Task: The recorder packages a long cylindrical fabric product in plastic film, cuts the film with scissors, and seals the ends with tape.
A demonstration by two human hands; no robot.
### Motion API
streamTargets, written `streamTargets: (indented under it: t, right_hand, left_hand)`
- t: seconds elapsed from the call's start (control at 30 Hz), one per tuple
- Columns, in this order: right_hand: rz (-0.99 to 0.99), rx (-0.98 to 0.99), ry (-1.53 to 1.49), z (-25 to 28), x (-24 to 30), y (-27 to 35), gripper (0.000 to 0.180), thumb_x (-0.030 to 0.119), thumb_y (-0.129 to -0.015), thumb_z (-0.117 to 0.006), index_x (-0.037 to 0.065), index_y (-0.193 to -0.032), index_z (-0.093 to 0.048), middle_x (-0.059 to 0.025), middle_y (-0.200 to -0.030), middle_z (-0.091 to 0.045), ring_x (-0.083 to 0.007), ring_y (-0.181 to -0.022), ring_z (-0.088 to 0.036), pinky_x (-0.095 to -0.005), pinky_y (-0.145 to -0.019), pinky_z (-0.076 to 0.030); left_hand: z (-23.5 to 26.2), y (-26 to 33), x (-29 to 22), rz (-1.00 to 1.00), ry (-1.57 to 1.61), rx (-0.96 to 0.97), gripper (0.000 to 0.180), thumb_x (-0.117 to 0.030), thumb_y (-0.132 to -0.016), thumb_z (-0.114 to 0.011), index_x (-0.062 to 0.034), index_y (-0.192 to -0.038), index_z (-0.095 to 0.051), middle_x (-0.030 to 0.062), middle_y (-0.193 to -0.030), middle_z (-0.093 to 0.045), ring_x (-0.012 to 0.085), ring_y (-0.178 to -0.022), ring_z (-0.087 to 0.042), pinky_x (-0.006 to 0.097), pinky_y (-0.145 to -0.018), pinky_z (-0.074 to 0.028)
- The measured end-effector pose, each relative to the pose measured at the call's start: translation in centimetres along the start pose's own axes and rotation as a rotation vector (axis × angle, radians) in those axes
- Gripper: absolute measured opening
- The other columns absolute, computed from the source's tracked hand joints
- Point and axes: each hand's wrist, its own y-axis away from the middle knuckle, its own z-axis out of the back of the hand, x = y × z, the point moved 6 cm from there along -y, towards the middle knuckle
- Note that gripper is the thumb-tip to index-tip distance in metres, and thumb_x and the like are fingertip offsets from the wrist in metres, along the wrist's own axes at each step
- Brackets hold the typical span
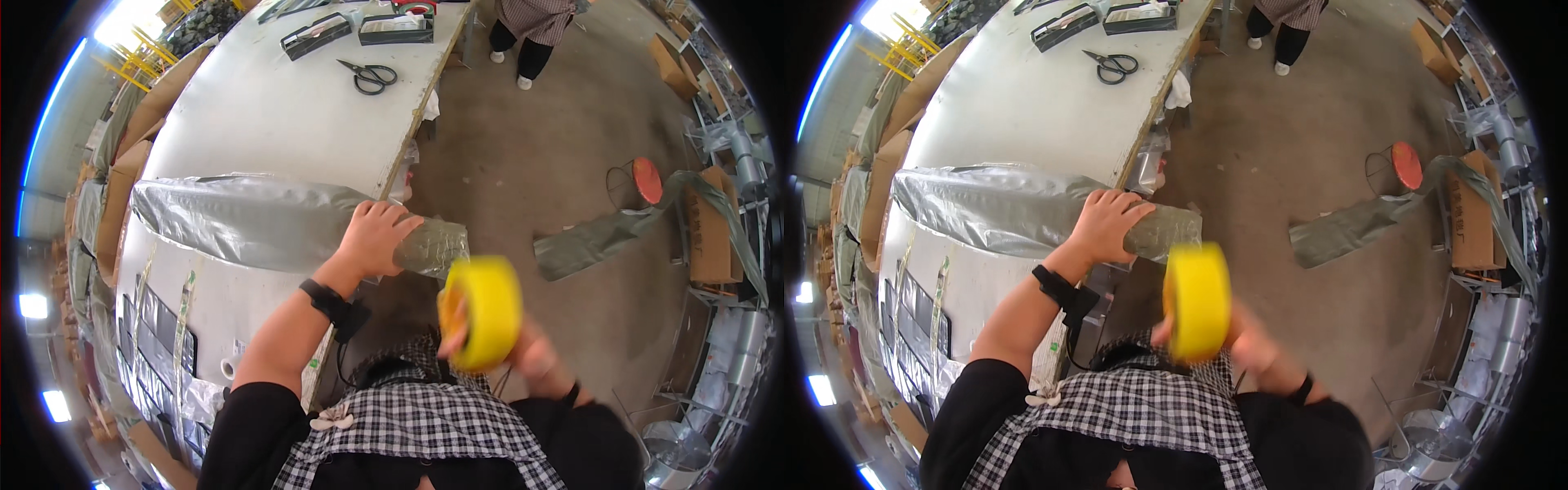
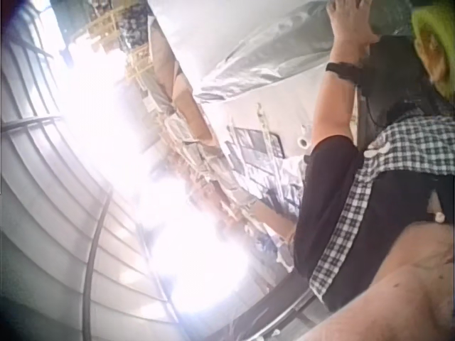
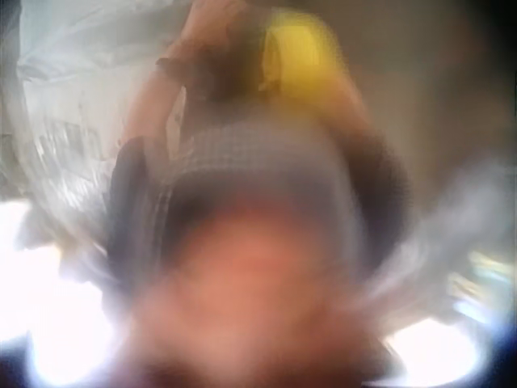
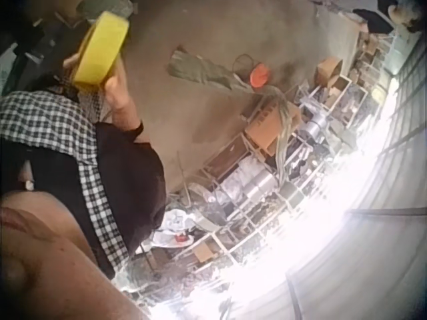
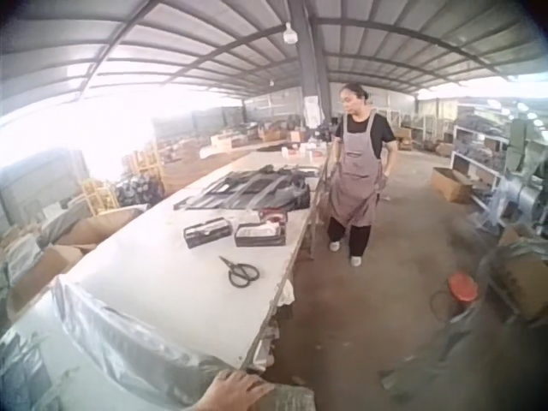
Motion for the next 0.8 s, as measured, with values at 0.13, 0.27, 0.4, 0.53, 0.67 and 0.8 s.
streamTargets:
  t: [0.13, 0.27, 0.4, 0.53, 0.67, 0.8]
  right_hand:
    - [0.113, -0.323, -0.057, 13.0, 4.8, -9.2, 0.094, 0.077, -0.082, -0.014, -0.001, -0.127, -0.043, -0.0196, -0.113, -0.058, -0.0298, -0.100, -0.060, -0.0404, -0.086, -0.048]
    - [-0.304, -0.586, -0.327, 27.8, -9.8, -6.9, 0.084, 0.074, -0.084, -0.020, 0.005, -0.125, -0.046, -0.0188, -0.118, -0.055, -0.0297, -0.105, -0.057, -0.0435, -0.086, -0.048]
    - [-0.484, -0.516, -0.386, 17.1, -23.0, 3.4, 0.076, 0.067, -0.089, -0.018, 0.008, -0.129, -0.043, -0.0122, -0.113, -0.059, -0.0281, -0.101, -0.059, -0.0423, -0.087, -0.046]
    - [-0.481, -0.417, -0.388, 3.6, -13.5, 8.9, 0.085, 0.073, -0.083, -0.028, 0.006, -0.134, -0.037, -0.0147, -0.108, -0.060, -0.0275, -0.100, -0.059, -0.0419, -0.086, -0.047]
    - [0.097, -0.187, -0.007, 3.3, 2.6, -0.9, 0.081, 0.054, -0.076, -0.066, -0.002, -0.127, -0.039, -0.0136, -0.103, -0.060, -0.0244, -0.094, -0.061, -0.0370, -0.079, -0.050]
    - [0.205, -0.493, 0.329, 14.9, 5.2, -8.6, 0.029, 0.012, -0.081, -0.066, 0.000, -0.103, -0.052, -0.0091, -0.092, -0.062, -0.0176, -0.085, -0.061, -0.0319, -0.076, -0.050]
  left_hand:
    - [1.1, -0.5, -1.2, -0.033, 0.002, -0.037, 0.080, -0.032, -0.047, -0.080, -0.0228, -0.121, -0.052, 0.0030, -0.117, -0.053, 0.0250, -0.112, -0.048, 0.044, -0.098, -0.033]
    - [0.1, -1.9, -2.1, -0.045, 0.032, -0.025, 0.078, -0.032, -0.048, -0.079, -0.0225, -0.121, -0.052, 0.0029, -0.115, -0.054, 0.0244, -0.110, -0.050, 0.042, -0.098, -0.034]
    - [0.0, -0.3, -1.0, -0.013, 0.031, 0.032, 0.078, -0.032, -0.048, -0.079, -0.0223, -0.120, -0.053, 0.0029, -0.115, -0.054, 0.0242, -0.110, -0.049, 0.042, -0.097, -0.034]
    - [0.3, -1.0, -1.7, -0.037, 0.025, -0.012, 0.078, -0.031, -0.046, -0.080, -0.0224, -0.119, -0.053, 0.0026, -0.115, -0.053, 0.0241, -0.109, -0.049, 0.043, -0.096, -0.034]
    - [0.4, 0.5, -0.5, -0.030, 0.030, -0.057, 0.079, -0.031, -0.045, -0.080, -0.0224, -0.119, -0.053, 0.0022, -0.115, -0.052, 0.0244, -0.109, -0.049, 0.045, -0.097, -0.033]
    - [0.0, -1.2, -1.4, -0.050, 0.024, -0.062, 0.079, -0.032, -0.047, -0.080, -0.0222, -0.120, -0.052, 0.0024, -0.115, -0.052, 0.0242, -0.109, -0.048, 0.045, -0.098, -0.033]
